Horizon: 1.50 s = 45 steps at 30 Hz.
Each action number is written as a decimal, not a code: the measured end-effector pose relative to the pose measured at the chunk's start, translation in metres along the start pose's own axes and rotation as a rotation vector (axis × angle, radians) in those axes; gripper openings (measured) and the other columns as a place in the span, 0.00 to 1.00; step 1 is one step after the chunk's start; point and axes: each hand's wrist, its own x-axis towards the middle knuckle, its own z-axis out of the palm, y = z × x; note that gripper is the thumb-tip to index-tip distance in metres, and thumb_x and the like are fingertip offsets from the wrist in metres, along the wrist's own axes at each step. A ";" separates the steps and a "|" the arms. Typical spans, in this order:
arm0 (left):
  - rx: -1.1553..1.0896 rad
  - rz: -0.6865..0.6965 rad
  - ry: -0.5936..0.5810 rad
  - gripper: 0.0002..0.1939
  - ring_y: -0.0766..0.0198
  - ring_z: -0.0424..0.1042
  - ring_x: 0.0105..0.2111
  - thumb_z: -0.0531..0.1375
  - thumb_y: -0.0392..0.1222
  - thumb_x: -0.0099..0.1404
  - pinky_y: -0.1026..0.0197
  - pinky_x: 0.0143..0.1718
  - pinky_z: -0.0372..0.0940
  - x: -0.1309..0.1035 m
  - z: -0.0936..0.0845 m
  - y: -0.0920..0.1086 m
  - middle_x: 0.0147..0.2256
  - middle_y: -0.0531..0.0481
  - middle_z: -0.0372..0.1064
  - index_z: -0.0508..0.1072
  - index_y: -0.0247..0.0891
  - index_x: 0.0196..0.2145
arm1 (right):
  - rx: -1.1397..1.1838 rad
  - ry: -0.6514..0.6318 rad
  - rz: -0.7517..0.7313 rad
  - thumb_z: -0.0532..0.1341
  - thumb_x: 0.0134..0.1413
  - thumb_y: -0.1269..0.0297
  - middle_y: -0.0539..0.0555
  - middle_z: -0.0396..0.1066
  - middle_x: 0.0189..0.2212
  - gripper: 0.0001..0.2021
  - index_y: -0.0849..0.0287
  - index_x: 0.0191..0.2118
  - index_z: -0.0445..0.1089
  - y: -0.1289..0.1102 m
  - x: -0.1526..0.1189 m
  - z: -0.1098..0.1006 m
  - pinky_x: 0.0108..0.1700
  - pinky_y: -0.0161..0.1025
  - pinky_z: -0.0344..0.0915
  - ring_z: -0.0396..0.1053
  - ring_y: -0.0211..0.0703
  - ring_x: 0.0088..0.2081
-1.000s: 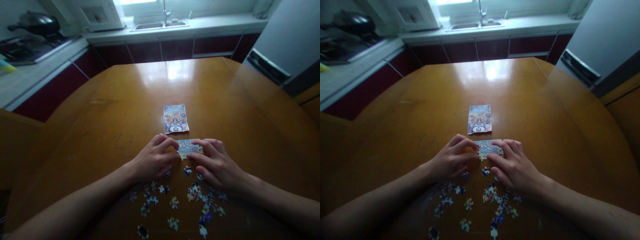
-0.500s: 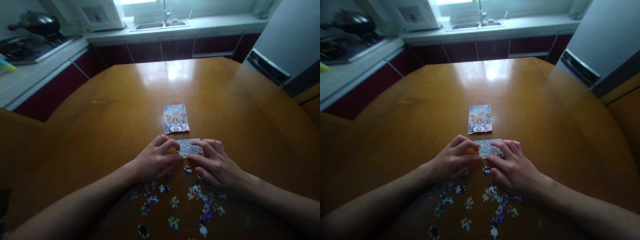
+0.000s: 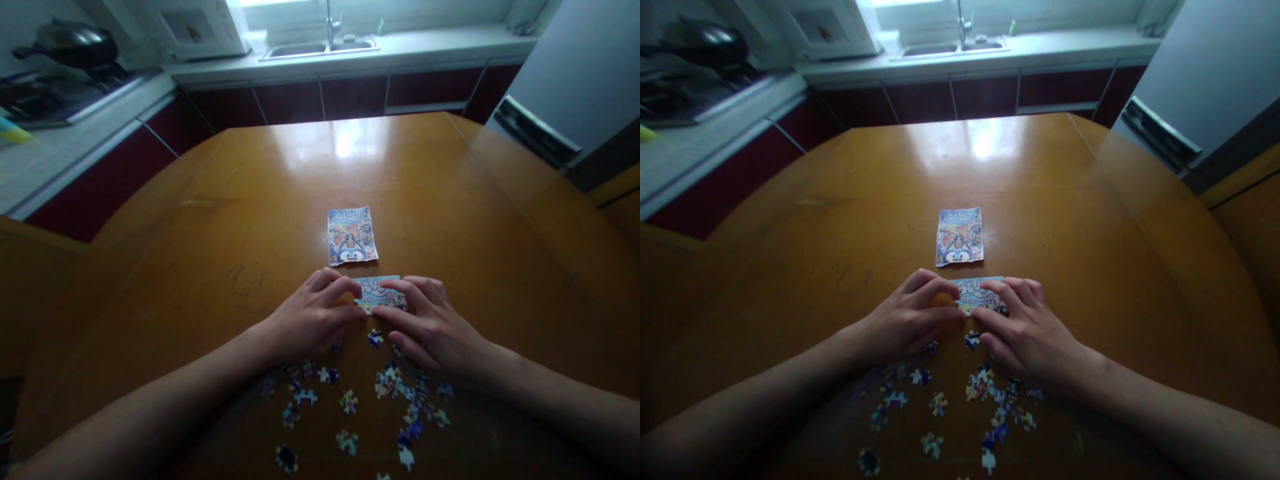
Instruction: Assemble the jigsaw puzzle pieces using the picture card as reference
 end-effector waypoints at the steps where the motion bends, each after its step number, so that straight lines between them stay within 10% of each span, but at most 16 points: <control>1: -0.002 0.000 -0.002 0.15 0.51 0.59 0.50 0.59 0.35 0.65 0.47 0.53 0.63 0.000 0.000 0.000 0.51 0.45 0.66 0.73 0.44 0.50 | -0.003 -0.004 0.001 0.58 0.64 0.60 0.61 0.59 0.60 0.17 0.53 0.56 0.68 0.000 0.000 0.000 0.58 0.60 0.55 0.54 0.60 0.58; 16: -0.026 -0.049 0.340 0.17 0.57 0.62 0.44 0.56 0.27 0.61 0.51 0.46 0.64 0.000 -0.002 -0.004 0.44 0.47 0.69 0.74 0.41 0.45 | 0.307 0.226 0.172 0.51 0.68 0.62 0.59 0.66 0.52 0.14 0.56 0.53 0.67 0.010 0.000 -0.005 0.54 0.54 0.60 0.60 0.52 0.55; 45: -0.002 -0.060 -0.057 0.17 0.50 0.60 0.53 0.55 0.50 0.71 0.45 0.58 0.58 0.001 -0.007 -0.003 0.56 0.45 0.66 0.72 0.43 0.53 | 0.169 0.118 0.198 0.54 0.67 0.64 0.54 0.72 0.52 0.12 0.53 0.49 0.73 0.014 0.003 -0.007 0.54 0.56 0.57 0.61 0.53 0.53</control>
